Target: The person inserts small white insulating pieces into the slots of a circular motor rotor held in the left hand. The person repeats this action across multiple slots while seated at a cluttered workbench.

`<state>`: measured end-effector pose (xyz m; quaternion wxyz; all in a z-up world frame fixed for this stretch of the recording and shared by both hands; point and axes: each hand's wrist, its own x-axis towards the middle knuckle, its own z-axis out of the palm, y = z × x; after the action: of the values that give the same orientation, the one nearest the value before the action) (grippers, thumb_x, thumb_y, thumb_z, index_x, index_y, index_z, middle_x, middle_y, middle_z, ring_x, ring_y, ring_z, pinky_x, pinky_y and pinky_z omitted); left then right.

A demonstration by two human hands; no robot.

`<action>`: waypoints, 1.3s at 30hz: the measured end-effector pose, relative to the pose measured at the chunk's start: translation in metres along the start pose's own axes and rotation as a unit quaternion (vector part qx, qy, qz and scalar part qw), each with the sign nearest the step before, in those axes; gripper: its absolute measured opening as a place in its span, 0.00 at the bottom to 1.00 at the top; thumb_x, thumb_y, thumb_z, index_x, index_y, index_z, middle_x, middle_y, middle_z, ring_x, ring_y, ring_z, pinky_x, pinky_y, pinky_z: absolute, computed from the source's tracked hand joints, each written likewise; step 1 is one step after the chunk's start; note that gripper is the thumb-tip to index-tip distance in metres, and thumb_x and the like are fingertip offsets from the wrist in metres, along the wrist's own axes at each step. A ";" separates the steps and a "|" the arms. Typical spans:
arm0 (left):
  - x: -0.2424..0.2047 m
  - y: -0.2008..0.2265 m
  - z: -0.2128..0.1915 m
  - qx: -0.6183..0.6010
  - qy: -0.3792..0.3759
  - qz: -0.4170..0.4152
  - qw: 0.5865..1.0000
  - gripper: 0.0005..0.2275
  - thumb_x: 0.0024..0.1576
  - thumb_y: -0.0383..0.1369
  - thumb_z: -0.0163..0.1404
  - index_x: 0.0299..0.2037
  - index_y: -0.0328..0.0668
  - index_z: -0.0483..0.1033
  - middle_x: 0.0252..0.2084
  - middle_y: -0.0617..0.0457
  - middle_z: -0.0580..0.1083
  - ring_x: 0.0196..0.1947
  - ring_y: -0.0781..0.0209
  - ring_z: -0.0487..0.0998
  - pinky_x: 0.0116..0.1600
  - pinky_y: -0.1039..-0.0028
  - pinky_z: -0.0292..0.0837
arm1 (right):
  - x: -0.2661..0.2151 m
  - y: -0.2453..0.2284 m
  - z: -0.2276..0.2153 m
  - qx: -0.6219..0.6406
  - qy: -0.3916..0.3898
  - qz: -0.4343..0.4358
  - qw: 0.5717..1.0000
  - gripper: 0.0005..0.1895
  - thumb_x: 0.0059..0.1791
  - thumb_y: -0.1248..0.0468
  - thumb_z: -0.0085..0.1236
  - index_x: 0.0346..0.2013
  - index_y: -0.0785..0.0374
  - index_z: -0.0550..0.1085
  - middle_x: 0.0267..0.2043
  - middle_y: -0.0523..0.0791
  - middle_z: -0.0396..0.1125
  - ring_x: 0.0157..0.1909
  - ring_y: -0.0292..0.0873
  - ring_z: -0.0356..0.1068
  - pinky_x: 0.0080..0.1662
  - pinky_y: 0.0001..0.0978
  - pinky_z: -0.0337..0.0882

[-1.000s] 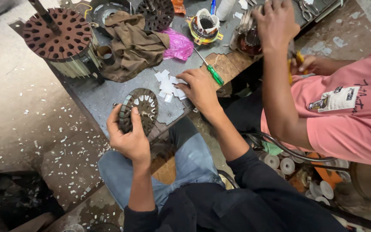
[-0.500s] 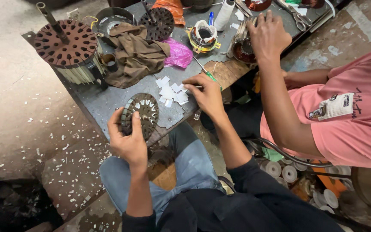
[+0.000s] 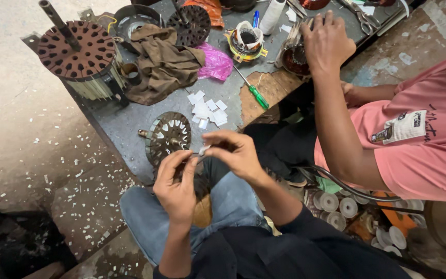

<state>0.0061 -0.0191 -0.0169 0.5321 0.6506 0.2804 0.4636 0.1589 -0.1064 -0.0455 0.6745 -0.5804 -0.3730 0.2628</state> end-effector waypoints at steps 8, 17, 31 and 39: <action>-0.002 0.001 -0.003 -0.010 -0.013 -0.063 0.998 0.07 0.57 0.22 0.59 0.44 0.32 0.81 0.41 0.51 0.80 0.39 0.68 0.79 0.46 0.80 0.76 | -0.007 -0.006 0.007 -0.087 -0.039 -0.013 0.995 0.11 0.47 0.76 0.65 0.44 0.69 0.82 0.43 0.48 0.76 0.44 0.37 0.75 0.47 0.26 0.75; -0.025 -0.033 -0.017 -0.038 -0.045 -0.083 0.995 0.04 0.58 0.21 0.58 0.41 0.33 0.78 0.32 0.53 0.78 0.30 0.70 0.79 0.37 0.81 0.75 | -0.010 0.002 0.014 -0.036 -0.066 0.062 0.995 0.11 0.45 0.76 0.67 0.42 0.67 0.83 0.41 0.49 0.76 0.42 0.40 0.77 0.45 0.29 0.78; 0.008 -0.028 -0.036 0.031 0.158 0.047 0.986 0.09 0.68 0.24 0.51 0.56 0.29 0.74 0.51 0.47 0.75 0.50 0.62 0.78 0.56 0.76 0.75 | 0.058 -0.026 0.037 -0.267 -0.106 -0.276 0.917 0.14 0.44 0.74 0.71 0.43 0.62 0.80 0.43 0.46 0.75 0.44 0.44 0.77 0.47 0.32 0.77; 0.022 -0.056 -0.024 -0.195 0.108 -0.111 0.969 0.12 0.65 0.28 0.53 0.56 0.29 0.78 0.52 0.51 0.79 0.51 0.67 0.77 0.59 0.77 0.72 | 0.066 -0.028 0.062 -0.318 -0.111 -0.283 0.898 0.13 0.44 0.72 0.70 0.42 0.62 0.80 0.43 0.47 0.73 0.44 0.47 0.75 0.46 0.34 0.75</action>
<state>0.0011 0.0254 -0.0637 0.6629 0.4454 0.3109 0.5152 0.1453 -0.0234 -0.0019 0.4547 -0.6007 -0.6575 -0.0094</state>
